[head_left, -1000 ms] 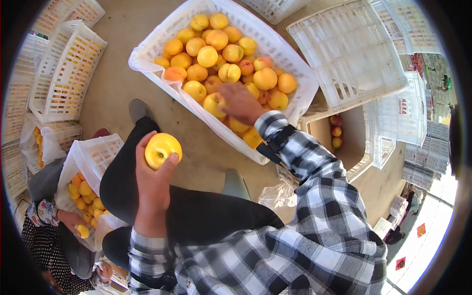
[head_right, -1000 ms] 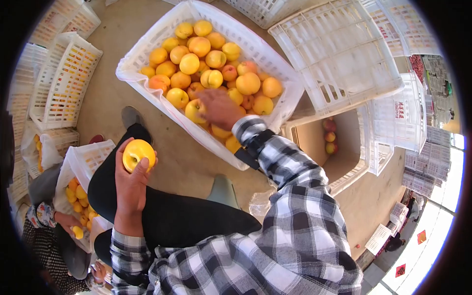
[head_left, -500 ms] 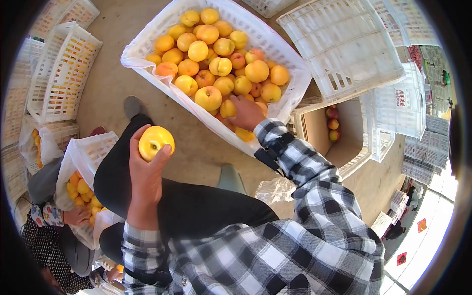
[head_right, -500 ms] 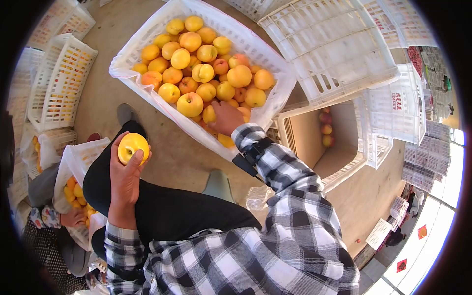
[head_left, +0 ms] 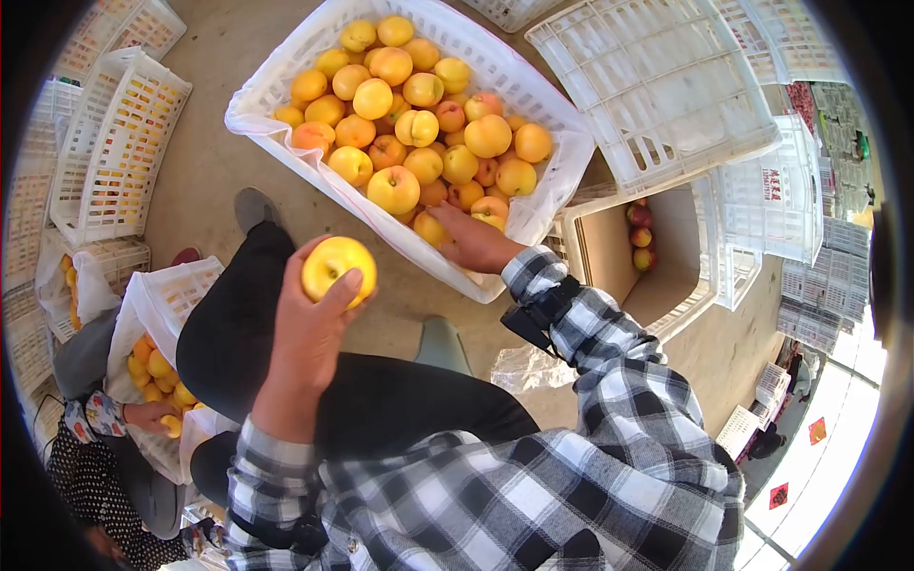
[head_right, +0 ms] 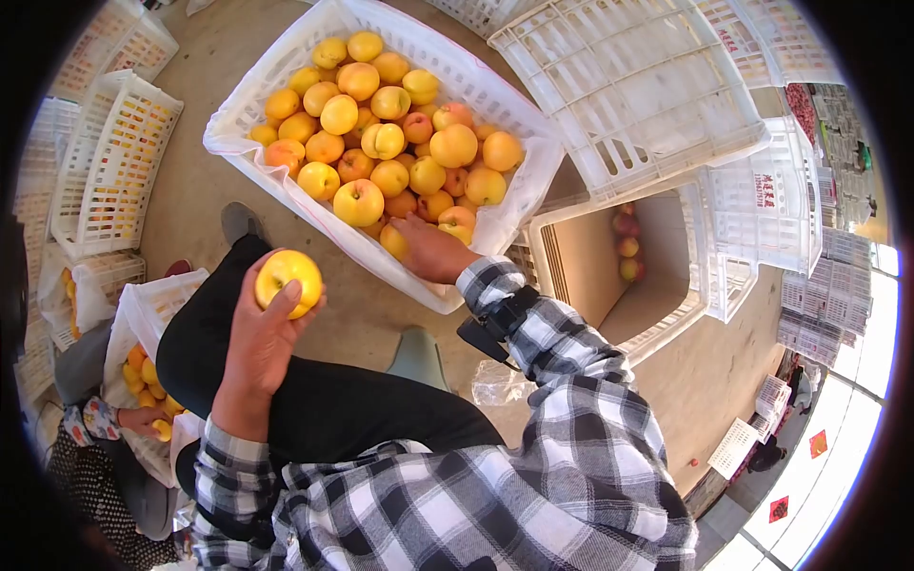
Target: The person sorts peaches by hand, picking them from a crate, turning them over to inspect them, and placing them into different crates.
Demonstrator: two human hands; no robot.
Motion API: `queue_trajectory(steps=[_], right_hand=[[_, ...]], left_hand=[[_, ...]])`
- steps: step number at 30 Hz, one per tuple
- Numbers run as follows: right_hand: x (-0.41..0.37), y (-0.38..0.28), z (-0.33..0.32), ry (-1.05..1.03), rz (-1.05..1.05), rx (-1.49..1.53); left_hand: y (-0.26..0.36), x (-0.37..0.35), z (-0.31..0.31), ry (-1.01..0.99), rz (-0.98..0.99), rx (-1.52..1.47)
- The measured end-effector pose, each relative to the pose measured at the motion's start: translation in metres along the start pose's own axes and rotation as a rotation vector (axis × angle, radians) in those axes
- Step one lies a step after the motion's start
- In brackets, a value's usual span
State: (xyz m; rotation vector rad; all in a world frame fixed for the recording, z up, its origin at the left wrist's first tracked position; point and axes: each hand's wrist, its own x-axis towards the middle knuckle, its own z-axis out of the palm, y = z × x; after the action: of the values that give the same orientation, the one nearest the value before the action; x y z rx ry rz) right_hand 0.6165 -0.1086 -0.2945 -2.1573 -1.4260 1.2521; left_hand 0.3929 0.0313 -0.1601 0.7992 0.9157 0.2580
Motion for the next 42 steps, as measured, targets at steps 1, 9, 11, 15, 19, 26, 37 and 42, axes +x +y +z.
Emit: queue_trajectory(steps=[1, 9, 11, 15, 19, 26, 37, 42], right_hand=[[0.002, 0.005, 0.002, 0.018, -0.032, 0.050], [-0.012, -0.014, -0.015, 0.083, 0.111, 1.085], [-0.004, 0.003, -0.015, 0.053, 0.033, 1.475], [0.005, 0.012, -0.011, 0.314, 0.248, 1.395], [0.014, 0.019, -0.008, 0.315, 0.276, 1.461], [0.023, 0.025, -0.010, 0.457, 0.417, 1.341], [0.015, 0.005, -0.021, 0.653, 0.058, -0.317], [0.014, 0.007, -0.023, 0.414, 0.017, -0.448]], left_hand=[[-0.004, 0.002, 0.008, -0.026, -0.038, -0.095], [-0.045, 0.025, 0.032, -0.246, -0.238, -0.425], [-0.047, 0.024, 0.031, -0.245, -0.267, -0.410], [-0.038, 0.020, 0.022, -0.273, -0.212, -0.390], [-0.013, 0.004, -0.007, -0.292, -0.067, -0.481], [0.018, -0.042, -0.087, -0.370, 0.234, -0.620], [0.006, -0.110, -0.209, -0.258, 0.521, -0.732], [-0.023, -0.126, -0.235, -0.186, 0.517, -0.785]])
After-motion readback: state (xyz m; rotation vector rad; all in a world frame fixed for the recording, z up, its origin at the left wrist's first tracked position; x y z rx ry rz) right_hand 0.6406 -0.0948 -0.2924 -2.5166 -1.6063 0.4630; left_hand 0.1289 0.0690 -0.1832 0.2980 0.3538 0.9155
